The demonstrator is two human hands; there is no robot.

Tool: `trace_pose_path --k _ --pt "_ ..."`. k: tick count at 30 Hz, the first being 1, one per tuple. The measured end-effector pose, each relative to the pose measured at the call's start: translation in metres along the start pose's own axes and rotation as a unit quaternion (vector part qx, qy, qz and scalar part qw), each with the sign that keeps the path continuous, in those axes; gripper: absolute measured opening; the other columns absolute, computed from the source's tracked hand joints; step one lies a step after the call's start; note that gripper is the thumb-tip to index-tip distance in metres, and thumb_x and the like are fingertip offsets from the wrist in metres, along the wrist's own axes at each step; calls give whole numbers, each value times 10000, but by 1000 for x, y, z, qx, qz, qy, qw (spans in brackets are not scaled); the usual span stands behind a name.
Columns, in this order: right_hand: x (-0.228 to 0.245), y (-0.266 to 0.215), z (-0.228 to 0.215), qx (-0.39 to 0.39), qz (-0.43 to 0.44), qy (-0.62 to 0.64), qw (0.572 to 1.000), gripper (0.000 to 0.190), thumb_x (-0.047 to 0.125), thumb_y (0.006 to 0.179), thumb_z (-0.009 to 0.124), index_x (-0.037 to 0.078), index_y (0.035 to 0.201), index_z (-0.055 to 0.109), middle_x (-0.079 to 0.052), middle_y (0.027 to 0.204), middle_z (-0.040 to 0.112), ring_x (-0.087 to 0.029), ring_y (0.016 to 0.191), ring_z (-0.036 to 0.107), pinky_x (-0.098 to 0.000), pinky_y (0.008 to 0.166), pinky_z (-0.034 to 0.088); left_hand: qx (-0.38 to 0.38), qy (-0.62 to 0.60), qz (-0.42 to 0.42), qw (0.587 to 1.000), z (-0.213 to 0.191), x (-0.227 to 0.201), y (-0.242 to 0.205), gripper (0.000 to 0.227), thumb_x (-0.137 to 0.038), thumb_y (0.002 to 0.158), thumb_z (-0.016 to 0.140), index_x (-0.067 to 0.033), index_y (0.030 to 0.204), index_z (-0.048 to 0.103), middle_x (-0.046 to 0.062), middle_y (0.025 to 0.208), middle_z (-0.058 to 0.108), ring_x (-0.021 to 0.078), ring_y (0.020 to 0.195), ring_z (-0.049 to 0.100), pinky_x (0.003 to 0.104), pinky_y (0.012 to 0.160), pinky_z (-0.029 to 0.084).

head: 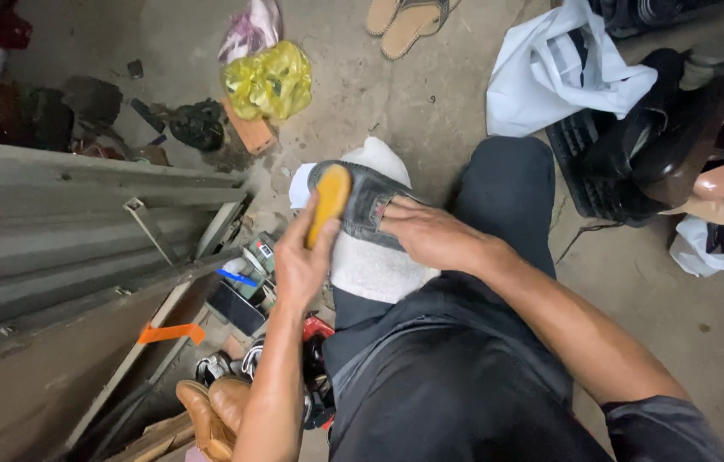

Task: The person sits on the floor and repeatedly brushes a black shoe with a yellow brush. The shoe is held in the left hand and brushed on the upper and sole areas. The person adjusts the shoe's orientation several times to reach different surfaces.

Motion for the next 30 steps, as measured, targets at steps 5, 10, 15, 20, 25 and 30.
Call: trace_pose_path --k 5,10,15,20,25,30 --pt "-3 5 6 -12 -40 -173 984 236 178 1054 448 219 1117 672 63 1007 640 -174 985 574 -306 856 505 79 -50 1 996 4 -27 -5 455 -250 937 740 -166 1377 663 232 1059 758 330 862 741 418 673 561" --pt "2 9 12 -53 -92 -202 974 182 209 1030 445 200 987 621 59 922 597 -191 960 549 -316 853 495 55 -13 -4 998 7 -17 0 494 -304 950 733 -193 1420 627 238 1165 728 394 1030 719 474 796 568" --pt "-17 12 41 -32 -100 -218 970 205 179 993 419 143 1016 619 5 882 560 -248 953 536 -407 914 439 46 -29 -42 998 -7 -29 0 436 -304 960 719 -169 1372 676 204 1141 748 284 941 723 427 774 561" --pt "-33 15 58 -73 -130 -239 959 228 189 999 411 134 816 536 -6 761 493 -245 844 528 -411 803 429 116 -51 -53 991 2 -35 -8 505 -284 894 781 -207 1380 670 195 1124 762 246 857 717 407 694 578" --pt "-50 21 60 -129 -158 -181 962 276 191 1008 413 152 760 529 13 705 498 -223 770 527 -377 770 417 53 -33 -57 996 1 -11 -2 470 -297 961 717 -181 1409 638 216 1146 739 242 835 715 374 654 568" --pt "-64 25 57 -169 -159 206 951 357 128 1017 371 140 698 531 56 644 501 -147 695 534 -262 718 394 93 -49 -56 993 6 -18 1 439 -282 941 730 -131 1351 683 221 1062 758 259 736 710 377 634 578"
Point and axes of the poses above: each hand's wrist, its own y-axis towards the middle knuckle, its own z-axis out of the palm, x = y × z, the point moved 7 cm from there along y, towards the middle knuckle
